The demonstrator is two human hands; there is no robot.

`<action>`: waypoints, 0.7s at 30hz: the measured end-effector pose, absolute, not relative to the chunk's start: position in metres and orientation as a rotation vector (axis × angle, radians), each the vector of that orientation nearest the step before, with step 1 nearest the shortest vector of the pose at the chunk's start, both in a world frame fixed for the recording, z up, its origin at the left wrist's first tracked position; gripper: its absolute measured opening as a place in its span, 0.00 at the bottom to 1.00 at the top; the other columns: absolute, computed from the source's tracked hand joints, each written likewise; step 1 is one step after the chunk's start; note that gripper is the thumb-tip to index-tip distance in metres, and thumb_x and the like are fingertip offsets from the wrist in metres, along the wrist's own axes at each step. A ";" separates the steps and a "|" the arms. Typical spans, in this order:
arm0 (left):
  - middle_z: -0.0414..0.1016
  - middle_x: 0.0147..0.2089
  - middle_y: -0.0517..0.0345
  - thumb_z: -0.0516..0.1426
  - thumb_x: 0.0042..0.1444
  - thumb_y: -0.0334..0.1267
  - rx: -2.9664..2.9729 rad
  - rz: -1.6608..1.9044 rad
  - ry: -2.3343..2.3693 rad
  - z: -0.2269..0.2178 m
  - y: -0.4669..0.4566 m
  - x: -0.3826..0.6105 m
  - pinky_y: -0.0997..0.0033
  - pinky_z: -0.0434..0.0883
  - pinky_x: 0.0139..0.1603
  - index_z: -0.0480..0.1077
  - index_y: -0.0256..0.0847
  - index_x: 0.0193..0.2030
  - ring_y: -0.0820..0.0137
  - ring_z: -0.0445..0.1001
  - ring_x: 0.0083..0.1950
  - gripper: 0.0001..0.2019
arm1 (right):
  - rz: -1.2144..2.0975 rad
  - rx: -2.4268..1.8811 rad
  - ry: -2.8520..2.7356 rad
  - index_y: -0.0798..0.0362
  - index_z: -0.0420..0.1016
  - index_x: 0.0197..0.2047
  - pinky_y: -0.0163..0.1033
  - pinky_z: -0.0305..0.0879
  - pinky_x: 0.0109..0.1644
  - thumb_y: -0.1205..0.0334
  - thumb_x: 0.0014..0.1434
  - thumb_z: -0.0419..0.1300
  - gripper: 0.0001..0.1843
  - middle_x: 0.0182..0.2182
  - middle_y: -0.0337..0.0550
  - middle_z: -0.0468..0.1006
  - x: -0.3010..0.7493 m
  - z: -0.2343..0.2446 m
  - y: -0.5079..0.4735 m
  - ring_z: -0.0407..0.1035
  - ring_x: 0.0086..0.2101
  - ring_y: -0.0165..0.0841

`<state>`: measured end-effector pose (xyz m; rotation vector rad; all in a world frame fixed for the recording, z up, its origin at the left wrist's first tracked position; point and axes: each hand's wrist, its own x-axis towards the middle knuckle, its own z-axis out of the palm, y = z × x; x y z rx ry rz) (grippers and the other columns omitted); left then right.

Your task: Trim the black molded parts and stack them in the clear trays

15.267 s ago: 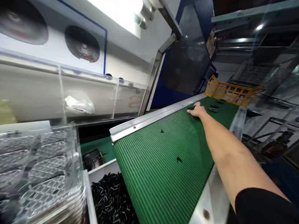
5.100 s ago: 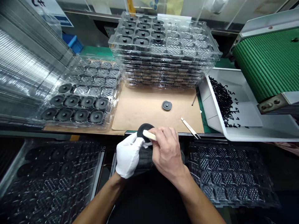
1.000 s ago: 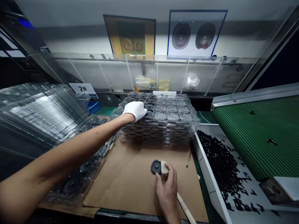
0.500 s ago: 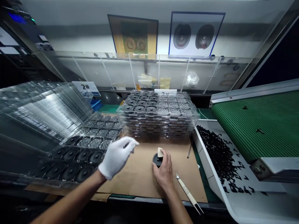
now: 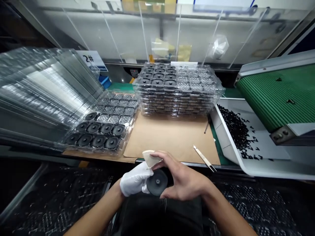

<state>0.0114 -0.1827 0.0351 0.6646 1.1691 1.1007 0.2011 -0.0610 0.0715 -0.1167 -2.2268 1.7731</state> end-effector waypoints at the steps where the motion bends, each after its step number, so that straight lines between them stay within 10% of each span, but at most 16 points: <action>1: 0.72 0.28 0.59 0.68 0.48 0.49 0.621 1.068 1.090 0.031 -0.188 0.013 0.76 0.62 0.21 0.74 0.37 0.47 0.73 0.66 0.21 0.23 | 1.828 -0.099 -2.237 0.46 0.52 0.74 0.49 0.69 0.64 0.66 0.48 0.72 0.54 0.63 0.51 0.70 0.202 0.073 -0.061 0.74 0.56 0.41; 10: 0.74 0.25 0.58 0.64 0.58 0.50 0.632 1.362 1.570 0.046 -0.197 0.029 0.76 0.66 0.28 0.76 0.35 0.38 0.73 0.71 0.24 0.17 | 1.711 -0.593 -1.949 0.43 0.55 0.71 0.50 0.70 0.64 0.60 0.49 0.75 0.52 0.58 0.48 0.74 0.211 0.057 -0.072 0.72 0.56 0.41; 15: 0.82 0.38 0.55 0.63 0.59 0.48 0.465 1.712 1.695 0.046 -0.194 0.054 0.71 0.74 0.39 0.79 0.39 0.43 0.66 0.78 0.36 0.14 | 1.541 -0.898 -1.480 0.47 0.73 0.53 0.38 0.78 0.37 0.56 0.63 0.65 0.16 0.35 0.40 0.81 0.194 0.043 -0.117 0.77 0.33 0.33; 21: 0.83 0.40 0.57 0.65 0.58 0.46 0.475 1.787 1.710 0.033 -0.192 0.064 0.72 0.75 0.44 0.81 0.40 0.42 0.68 0.77 0.38 0.12 | 0.895 -0.835 -1.744 0.47 0.71 0.58 0.45 0.76 0.52 0.68 0.63 0.63 0.21 0.48 0.47 0.80 0.180 0.040 -0.135 0.76 0.47 0.39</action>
